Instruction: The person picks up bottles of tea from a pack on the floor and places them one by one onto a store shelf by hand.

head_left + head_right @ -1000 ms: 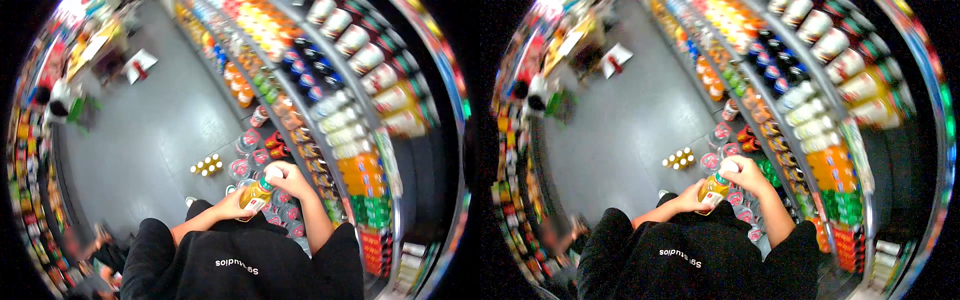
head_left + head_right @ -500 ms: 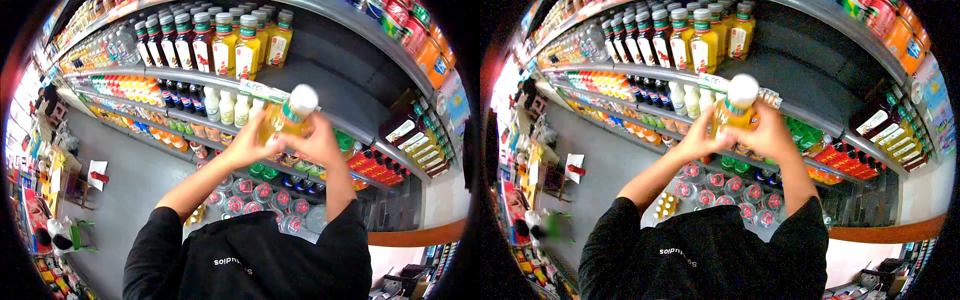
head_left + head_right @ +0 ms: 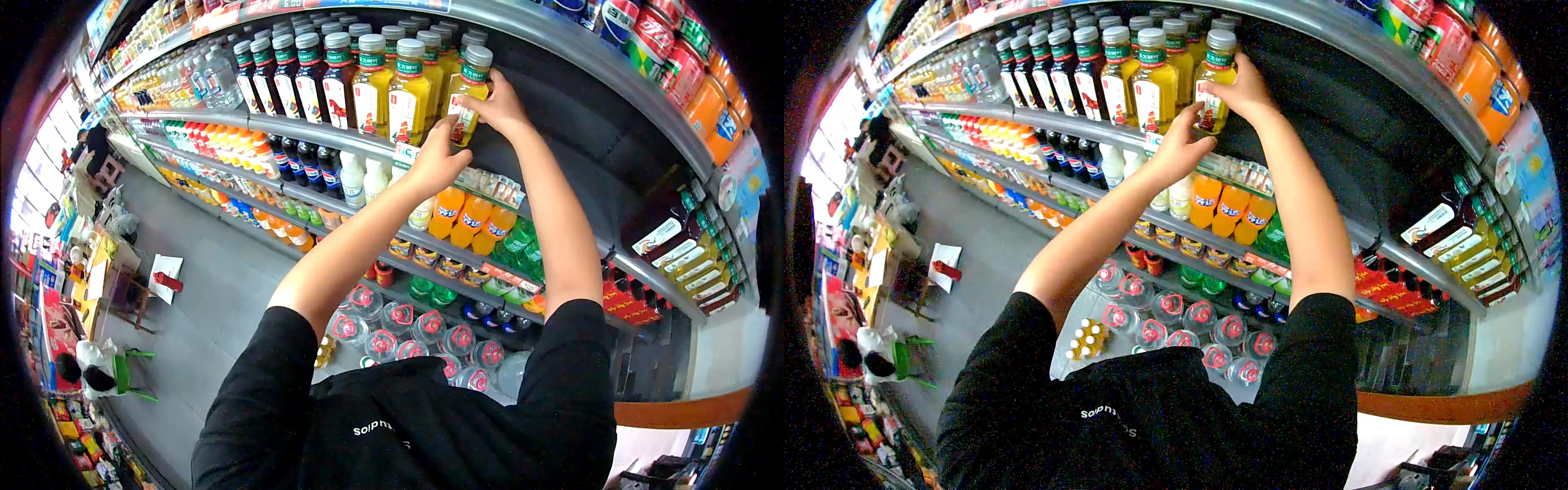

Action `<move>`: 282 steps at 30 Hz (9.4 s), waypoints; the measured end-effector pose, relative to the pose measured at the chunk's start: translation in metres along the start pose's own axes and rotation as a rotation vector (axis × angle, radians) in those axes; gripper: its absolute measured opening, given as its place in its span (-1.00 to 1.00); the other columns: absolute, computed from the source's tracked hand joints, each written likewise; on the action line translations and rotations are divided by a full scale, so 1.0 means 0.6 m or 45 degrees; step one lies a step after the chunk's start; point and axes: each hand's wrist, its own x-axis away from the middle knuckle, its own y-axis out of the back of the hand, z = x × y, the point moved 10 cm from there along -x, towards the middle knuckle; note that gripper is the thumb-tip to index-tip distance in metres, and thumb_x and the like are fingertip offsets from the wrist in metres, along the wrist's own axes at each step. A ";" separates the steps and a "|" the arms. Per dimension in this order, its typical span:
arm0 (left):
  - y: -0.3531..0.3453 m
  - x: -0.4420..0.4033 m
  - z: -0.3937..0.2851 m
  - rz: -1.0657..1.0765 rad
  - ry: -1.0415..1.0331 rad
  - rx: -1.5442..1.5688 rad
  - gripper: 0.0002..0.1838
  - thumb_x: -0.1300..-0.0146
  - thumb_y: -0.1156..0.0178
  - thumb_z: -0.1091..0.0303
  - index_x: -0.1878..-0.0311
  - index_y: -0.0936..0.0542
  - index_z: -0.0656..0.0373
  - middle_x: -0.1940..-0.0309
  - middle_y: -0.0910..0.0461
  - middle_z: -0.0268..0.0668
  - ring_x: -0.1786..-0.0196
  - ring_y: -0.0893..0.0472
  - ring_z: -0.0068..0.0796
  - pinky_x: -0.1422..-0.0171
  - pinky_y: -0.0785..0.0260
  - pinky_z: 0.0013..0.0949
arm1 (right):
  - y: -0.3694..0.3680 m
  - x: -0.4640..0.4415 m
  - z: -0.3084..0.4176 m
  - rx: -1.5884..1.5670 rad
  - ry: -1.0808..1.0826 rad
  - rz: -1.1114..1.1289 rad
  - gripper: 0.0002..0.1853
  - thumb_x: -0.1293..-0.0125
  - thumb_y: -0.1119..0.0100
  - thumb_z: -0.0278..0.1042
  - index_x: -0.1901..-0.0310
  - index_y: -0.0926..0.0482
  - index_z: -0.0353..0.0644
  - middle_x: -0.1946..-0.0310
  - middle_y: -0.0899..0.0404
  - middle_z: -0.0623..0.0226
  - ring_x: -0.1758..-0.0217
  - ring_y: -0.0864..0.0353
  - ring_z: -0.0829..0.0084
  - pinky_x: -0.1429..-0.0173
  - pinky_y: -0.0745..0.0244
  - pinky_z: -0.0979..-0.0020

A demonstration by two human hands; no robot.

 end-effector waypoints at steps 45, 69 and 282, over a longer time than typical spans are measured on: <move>0.352 1.088 0.142 -0.509 1.818 -0.392 -0.83 -0.11 -0.06 0.35 0.29 -0.53 0.22 0.53 -0.56 -0.20 0.46 -0.53 -0.41 0.32 -0.35 -0.35 | -0.446 0.536 0.006 -0.485 -0.657 1.417 -0.87 -0.16 -0.19 -0.39 0.30 -0.55 -0.26 0.58 -0.49 0.50 0.61 -0.36 0.73 0.57 -0.25 0.62; 0.202 1.619 0.512 -1.581 2.027 0.405 -0.83 -0.16 -0.09 0.42 0.19 -0.46 0.24 0.38 -0.51 -0.33 0.33 -0.49 -0.55 0.23 -0.36 -0.46 | -1.364 1.276 -0.054 0.498 0.426 2.188 -0.36 -0.04 -0.22 -0.25 -0.19 -0.22 -0.03 0.08 -0.44 -0.06 0.01 -0.48 0.02 0.00 -0.44 0.11; 0.135 0.395 0.005 0.390 0.527 0.159 -0.18 0.25 -0.45 0.14 -0.11 -0.29 0.20 0.15 -0.53 -0.09 0.07 -0.57 -0.24 0.01 -0.38 -0.29 | -0.225 0.429 0.171 -0.721 -0.448 0.598 -0.54 0.07 -0.42 -0.18 0.15 -0.51 -0.21 0.28 -0.59 0.30 0.17 -0.56 0.49 0.04 -0.44 0.39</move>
